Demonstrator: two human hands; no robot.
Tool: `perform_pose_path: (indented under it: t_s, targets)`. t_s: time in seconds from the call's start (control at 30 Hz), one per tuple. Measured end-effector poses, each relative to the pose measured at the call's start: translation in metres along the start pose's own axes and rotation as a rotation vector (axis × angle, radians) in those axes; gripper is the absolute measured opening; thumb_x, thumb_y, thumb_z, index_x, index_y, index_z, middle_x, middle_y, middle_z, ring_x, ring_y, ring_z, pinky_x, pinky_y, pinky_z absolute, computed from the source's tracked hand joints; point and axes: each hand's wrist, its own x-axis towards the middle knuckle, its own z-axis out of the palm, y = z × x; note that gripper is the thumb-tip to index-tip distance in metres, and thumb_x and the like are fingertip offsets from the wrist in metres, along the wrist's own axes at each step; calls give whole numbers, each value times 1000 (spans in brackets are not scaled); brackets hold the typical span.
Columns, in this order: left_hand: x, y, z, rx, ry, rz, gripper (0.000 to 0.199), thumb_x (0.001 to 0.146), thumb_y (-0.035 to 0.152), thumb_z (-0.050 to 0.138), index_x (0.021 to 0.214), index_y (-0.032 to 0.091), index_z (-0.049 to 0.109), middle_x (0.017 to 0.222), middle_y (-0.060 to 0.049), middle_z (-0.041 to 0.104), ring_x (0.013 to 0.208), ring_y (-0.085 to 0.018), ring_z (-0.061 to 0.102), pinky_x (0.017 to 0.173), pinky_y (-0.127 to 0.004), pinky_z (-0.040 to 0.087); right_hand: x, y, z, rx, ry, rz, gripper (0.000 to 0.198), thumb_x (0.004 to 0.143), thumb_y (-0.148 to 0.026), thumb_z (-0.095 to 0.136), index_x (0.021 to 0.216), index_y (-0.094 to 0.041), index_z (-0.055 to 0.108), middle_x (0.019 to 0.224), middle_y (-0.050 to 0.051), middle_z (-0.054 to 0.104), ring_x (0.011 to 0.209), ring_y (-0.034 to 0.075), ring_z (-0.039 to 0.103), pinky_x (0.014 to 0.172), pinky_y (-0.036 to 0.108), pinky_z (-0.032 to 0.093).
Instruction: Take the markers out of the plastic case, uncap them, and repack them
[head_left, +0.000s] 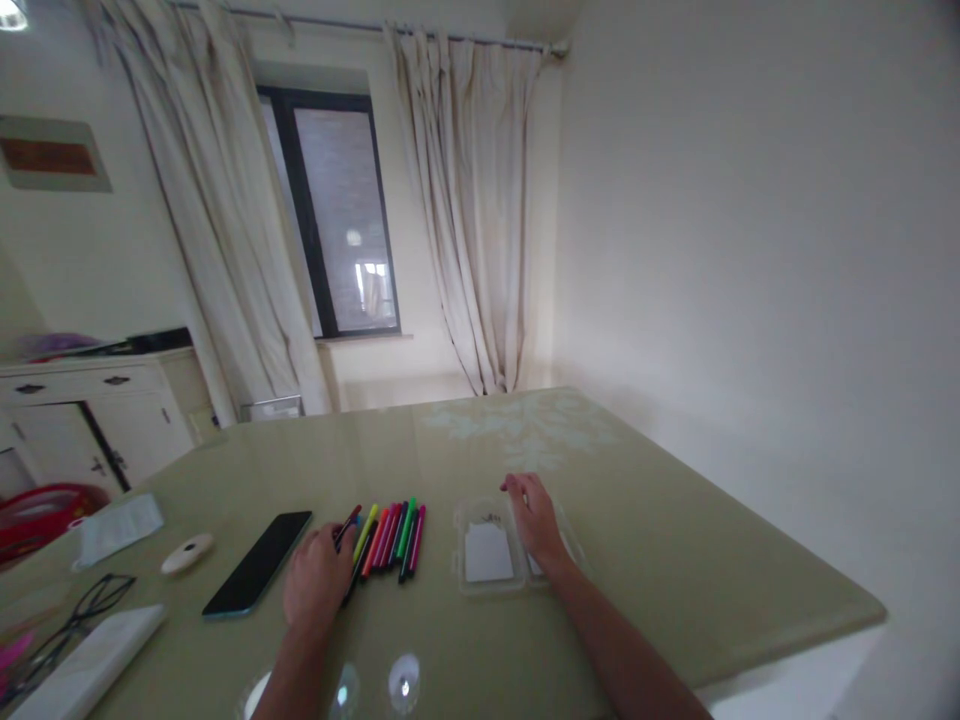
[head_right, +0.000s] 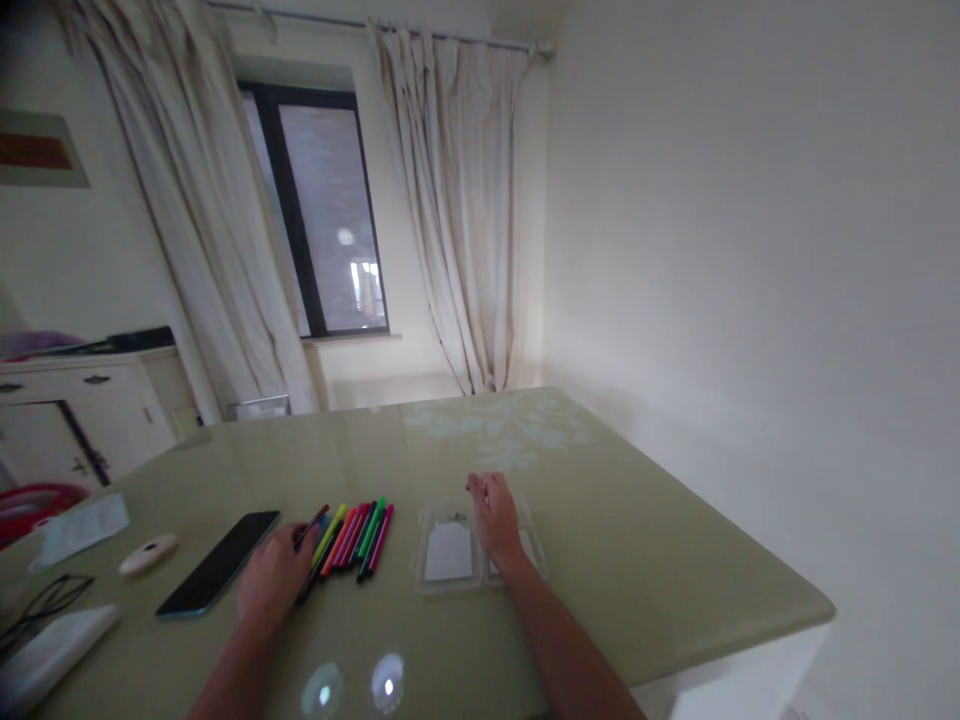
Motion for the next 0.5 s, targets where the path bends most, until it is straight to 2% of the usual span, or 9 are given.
perform_pose_path:
  t_s: [0.17, 0.27, 0.37, 0.5]
  targets:
    - [-7, 10, -2, 27, 28, -20, 46, 100, 44, 37, 108, 15, 73, 111, -16, 74, 107, -34, 67, 89, -42, 49, 0, 7, 0, -7, 3, 26, 59, 99, -67, 37, 78, -22, 69, 87, 8, 66, 86, 24, 65, 80, 35, 47]
    - [-17, 20, -3, 90, 46, -51, 44, 98, 47, 40, 107, 19, 74, 114, -14, 74, 112, -36, 65, 91, -48, 47, 0, 8, 1, -16, -25, 28, 60, 99, -67, 37, 79, -22, 70, 86, 8, 66, 84, 24, 65, 80, 35, 46]
    - [-24, 28, -2, 97, 45, -66, 44, 98, 48, 40, 113, 21, 72, 120, -12, 73, 117, -36, 62, 97, -52, 44, -1, 7, 1, -25, -57, 22, 60, 99, -67, 36, 79, -21, 70, 86, 7, 65, 82, 23, 64, 79, 35, 46]
    - [-20, 32, 2, 19, 19, -29, 48, 101, 46, 36, 126, 17, 65, 125, -17, 70, 116, -36, 64, 97, -51, 46, -1, 7, 2, -27, -86, 7, 61, 99, -68, 36, 79, -22, 70, 86, 7, 65, 83, 23, 64, 79, 34, 45]
